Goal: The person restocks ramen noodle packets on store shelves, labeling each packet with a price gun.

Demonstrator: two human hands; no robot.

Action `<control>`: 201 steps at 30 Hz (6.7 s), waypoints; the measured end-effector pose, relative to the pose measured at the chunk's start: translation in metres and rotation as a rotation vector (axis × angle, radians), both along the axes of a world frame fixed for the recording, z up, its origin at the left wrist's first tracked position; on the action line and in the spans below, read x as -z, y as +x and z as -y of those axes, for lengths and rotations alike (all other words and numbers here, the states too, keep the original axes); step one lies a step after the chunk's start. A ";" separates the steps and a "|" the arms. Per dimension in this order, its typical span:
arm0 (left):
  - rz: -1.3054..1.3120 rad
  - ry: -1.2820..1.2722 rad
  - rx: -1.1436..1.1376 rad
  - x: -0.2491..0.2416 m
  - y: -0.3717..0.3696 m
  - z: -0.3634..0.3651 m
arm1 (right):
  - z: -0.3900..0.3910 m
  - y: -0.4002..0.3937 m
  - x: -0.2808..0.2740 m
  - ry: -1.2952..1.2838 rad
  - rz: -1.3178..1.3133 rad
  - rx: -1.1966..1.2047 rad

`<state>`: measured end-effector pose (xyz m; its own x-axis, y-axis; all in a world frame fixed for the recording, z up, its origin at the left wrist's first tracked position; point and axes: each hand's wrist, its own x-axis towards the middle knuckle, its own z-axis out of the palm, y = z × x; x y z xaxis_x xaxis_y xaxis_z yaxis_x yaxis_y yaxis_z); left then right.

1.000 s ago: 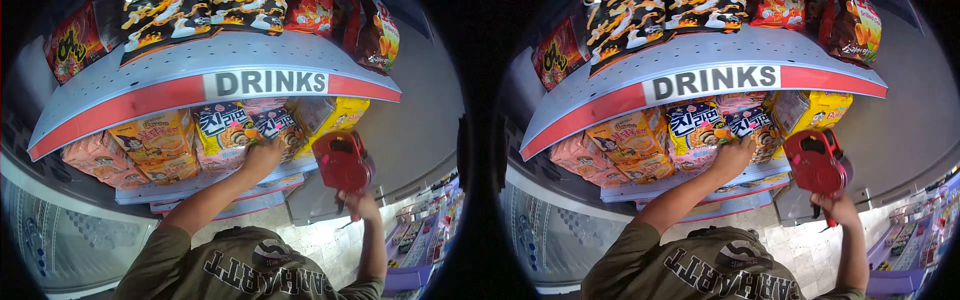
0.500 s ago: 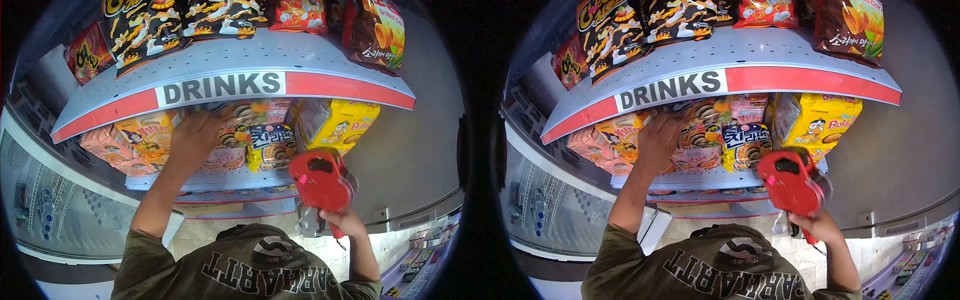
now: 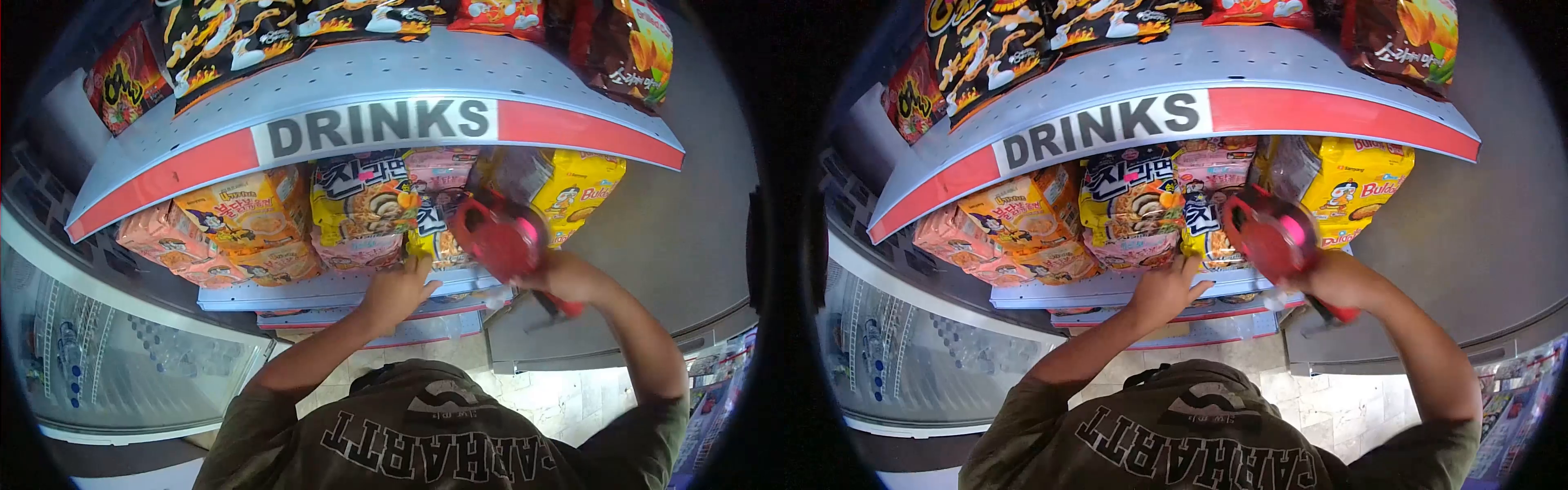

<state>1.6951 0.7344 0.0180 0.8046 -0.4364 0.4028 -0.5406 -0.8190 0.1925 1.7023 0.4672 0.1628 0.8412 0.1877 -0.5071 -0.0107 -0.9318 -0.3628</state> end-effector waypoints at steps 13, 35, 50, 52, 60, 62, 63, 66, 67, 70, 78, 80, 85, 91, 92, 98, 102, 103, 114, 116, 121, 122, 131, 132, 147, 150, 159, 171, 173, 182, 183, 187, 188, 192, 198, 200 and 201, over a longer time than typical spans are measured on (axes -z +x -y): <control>0.158 -0.040 -0.008 0.014 0.060 0.026 | 0.018 -0.057 0.004 0.354 0.235 0.174; 0.518 -0.027 -0.296 -0.103 0.011 -0.073 | -0.022 0.024 0.045 0.307 0.186 0.042; 0.197 0.102 0.185 0.026 0.030 0.009 | 0.026 -0.042 0.042 0.448 0.170 0.238; 0.211 0.069 0.283 0.008 -0.001 0.003 | 0.017 -0.033 0.043 0.284 0.177 0.224; 0.064 -0.025 0.438 -0.047 -0.092 -0.012 | -0.012 0.033 0.076 0.130 0.146 -0.059; 0.158 -0.022 0.441 -0.068 -0.096 -0.010 | -0.002 0.032 0.092 0.091 0.237 -0.153; 0.214 -0.009 0.405 -0.070 -0.094 -0.011 | 0.001 0.019 0.077 0.027 0.247 -0.156; 0.380 0.011 0.309 -0.071 -0.082 -0.013 | 0.030 -0.024 0.031 -0.229 0.064 -0.119; 0.437 0.009 0.292 -0.062 -0.073 -0.012 | 0.045 -0.040 0.022 -0.221 0.032 -0.034; 0.509 0.066 0.232 -0.043 -0.043 -0.001 | 0.096 -0.101 0.014 -0.159 0.122 0.122; 0.537 0.172 0.175 -0.006 0.035 0.031 | 0.148 -0.183 -0.056 0.387 0.823 0.018; 0.518 0.212 0.209 0.014 0.042 0.029 | 0.144 -0.177 -0.076 0.396 0.962 0.069; 0.268 0.022 0.039 0.035 0.022 0.031 | 0.082 -0.110 -0.140 -0.373 1.444 -0.030; -0.395 -0.978 -0.204 0.064 0.003 0.030 | -0.007 -0.030 -0.189 -0.348 1.394 -0.240; -0.514 -1.104 -0.239 0.059 0.003 0.031 | -0.011 -0.025 -0.187 -0.353 1.395 -0.243; -0.741 -1.081 -0.360 0.068 0.041 0.030 | -0.015 0.007 -0.185 -0.413 1.326 -0.307; -0.941 -1.093 -0.456 0.058 0.056 0.029 | -0.007 0.001 -0.167 -0.329 1.502 -0.257; -0.955 -1.157 -0.435 0.061 0.061 0.030 | -0.009 -0.015 -0.156 -0.310 1.645 -0.235; -0.934 -1.388 -0.433 0.056 0.063 0.049 | 0.021 -0.027 0.164 0.799 0.691 0.328; -0.843 -1.455 -0.362 0.046 0.049 0.055 | 0.023 -0.022 0.184 0.859 0.598 0.382; -1.328 -1.645 -0.237 0.059 0.012 0.042 | 0.009 -0.034 0.177 1.232 0.102 0.673; -1.386 -1.677 -0.167 0.082 0.004 0.036 | 0.007 -0.040 0.173 1.313 0.012 0.739; -0.711 -1.351 -0.093 -0.102 -0.046 -0.013 | -0.040 -0.030 0.036 1.411 0.375 0.334; -0.661 -1.386 -0.073 -0.114 -0.029 -0.023 | -0.058 -0.012 0.011 1.528 0.337 0.314; -0.646 -1.623 -0.165 -0.126 0.022 -0.081 | -0.147 0.086 0.028 1.450 -0.130 0.315; -0.756 -1.679 -0.163 -0.146 0.018 -0.080 | -0.156 0.095 0.040 1.504 -0.204 0.300; -0.931 -1.661 0.012 -0.129 0.016 -0.089 | -0.158 0.042 0.040 1.615 -0.028 0.366; -1.596 -0.787 0.734 0.010 -0.097 0.041 | -0.051 -0.292 0.147 1.929 0.449 0.929; -1.637 -0.699 0.872 0.022 -0.135 0.085 | -0.041 -0.355 0.155 1.908 0.587 1.061; -1.780 -0.148 1.488 0.051 -0.341 0.261 | -0.001 -0.622 0.181 1.420 1.109 1.452; -1.806 -0.061 1.552 0.046 -0.367 0.280 | 0.000 -0.647 0.178 1.378 1.187 1.447; -1.779 0.294 1.828 0.048 -0.449 0.350 | 0.008 -0.732 0.173 1.298 1.387 1.532; -1.762 0.331 1.861 0.041 -0.471 0.362 | 0.010 -0.747 0.175 1.285 1.443 1.560; -1.890 0.439 1.965 0.021 -0.545 0.410 | 0.019 -0.789 0.190 1.283 1.604 1.688; -2.153 0.584 1.624 0.024 -0.635 0.483 | 0.057 -0.830 0.207 1.326 1.919 1.878; -2.186 0.653 1.653 0.034 -0.671 0.515 | 0.072 -0.854 0.215 1.225 1.990 1.921; -2.378 0.696 1.587 0.029 -0.690 0.535 | 0.082 -0.868 0.227 1.143 2.023 1.942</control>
<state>1.0055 0.1993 -0.0115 -0.9486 -0.2844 -0.1388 0.0544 -0.5786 0.8138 0.8342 0.3848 -0.0640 -0.3948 -0.9147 -0.0862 0.6109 -0.1912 -0.7683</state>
